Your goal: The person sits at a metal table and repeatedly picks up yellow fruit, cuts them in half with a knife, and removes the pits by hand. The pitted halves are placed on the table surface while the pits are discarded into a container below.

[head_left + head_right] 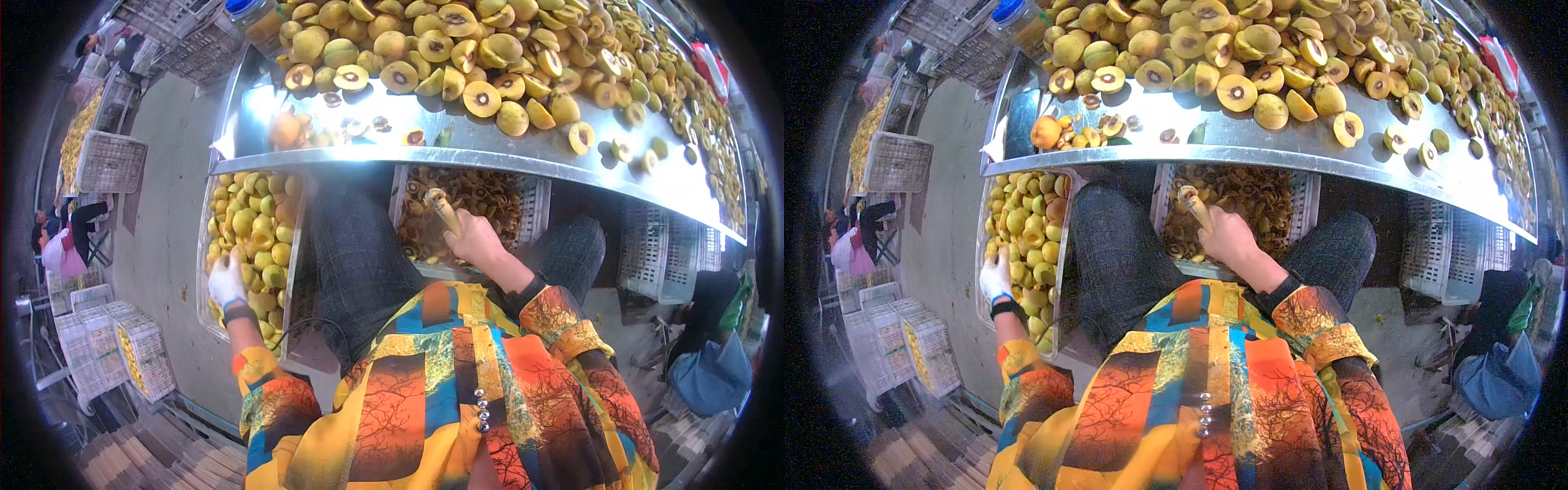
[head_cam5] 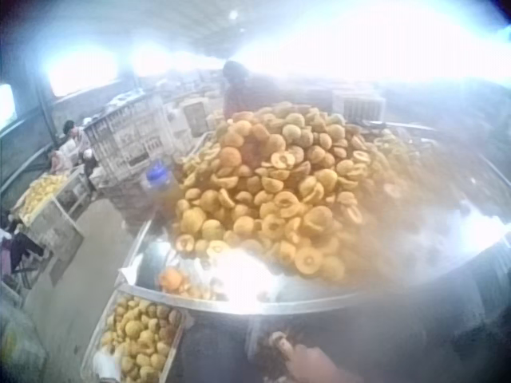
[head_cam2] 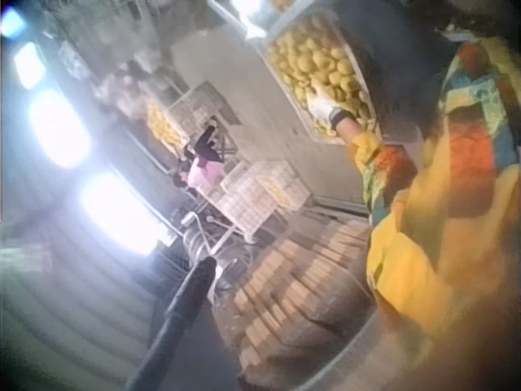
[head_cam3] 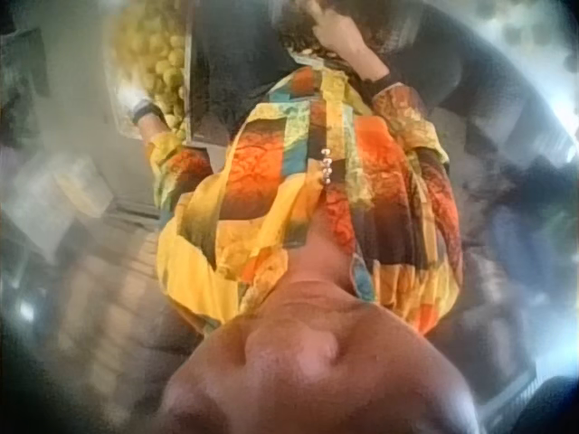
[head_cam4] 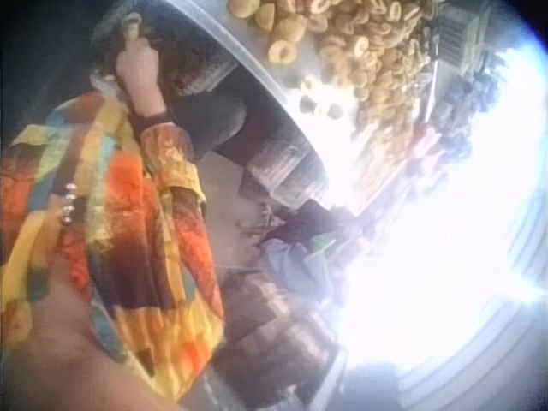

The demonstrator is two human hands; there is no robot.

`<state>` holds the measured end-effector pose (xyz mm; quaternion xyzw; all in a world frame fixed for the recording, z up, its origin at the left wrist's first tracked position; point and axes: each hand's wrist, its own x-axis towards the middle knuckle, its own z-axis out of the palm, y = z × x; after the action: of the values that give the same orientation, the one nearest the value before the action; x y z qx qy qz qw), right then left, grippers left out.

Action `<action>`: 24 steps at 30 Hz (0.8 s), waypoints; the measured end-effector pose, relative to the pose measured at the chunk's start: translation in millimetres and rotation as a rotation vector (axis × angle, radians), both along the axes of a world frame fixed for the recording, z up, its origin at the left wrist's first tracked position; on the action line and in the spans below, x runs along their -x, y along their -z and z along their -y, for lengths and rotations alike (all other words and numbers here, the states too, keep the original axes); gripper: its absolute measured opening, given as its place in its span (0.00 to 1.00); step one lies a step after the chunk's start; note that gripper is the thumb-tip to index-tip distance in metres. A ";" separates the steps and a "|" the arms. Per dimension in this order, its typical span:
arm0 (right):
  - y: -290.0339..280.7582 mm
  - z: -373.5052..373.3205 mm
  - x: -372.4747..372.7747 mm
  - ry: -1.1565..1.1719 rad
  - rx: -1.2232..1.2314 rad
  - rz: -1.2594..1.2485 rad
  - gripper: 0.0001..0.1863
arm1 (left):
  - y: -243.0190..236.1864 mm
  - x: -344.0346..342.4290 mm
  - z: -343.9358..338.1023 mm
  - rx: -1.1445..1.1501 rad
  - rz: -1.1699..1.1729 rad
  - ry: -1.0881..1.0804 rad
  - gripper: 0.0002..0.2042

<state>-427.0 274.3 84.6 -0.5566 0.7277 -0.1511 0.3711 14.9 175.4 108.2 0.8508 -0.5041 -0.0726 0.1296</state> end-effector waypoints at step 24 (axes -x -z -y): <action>-55.4 -19.2 15.5 0.004 0.068 -0.369 0.09 | -94.4 306.8 26.1 0.190 -0.449 0.979 0.15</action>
<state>-442.5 293.6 139.9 -0.5855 0.7791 -0.0718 0.2122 -291.8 149.3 202.6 0.4648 -0.8055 -0.2583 0.2615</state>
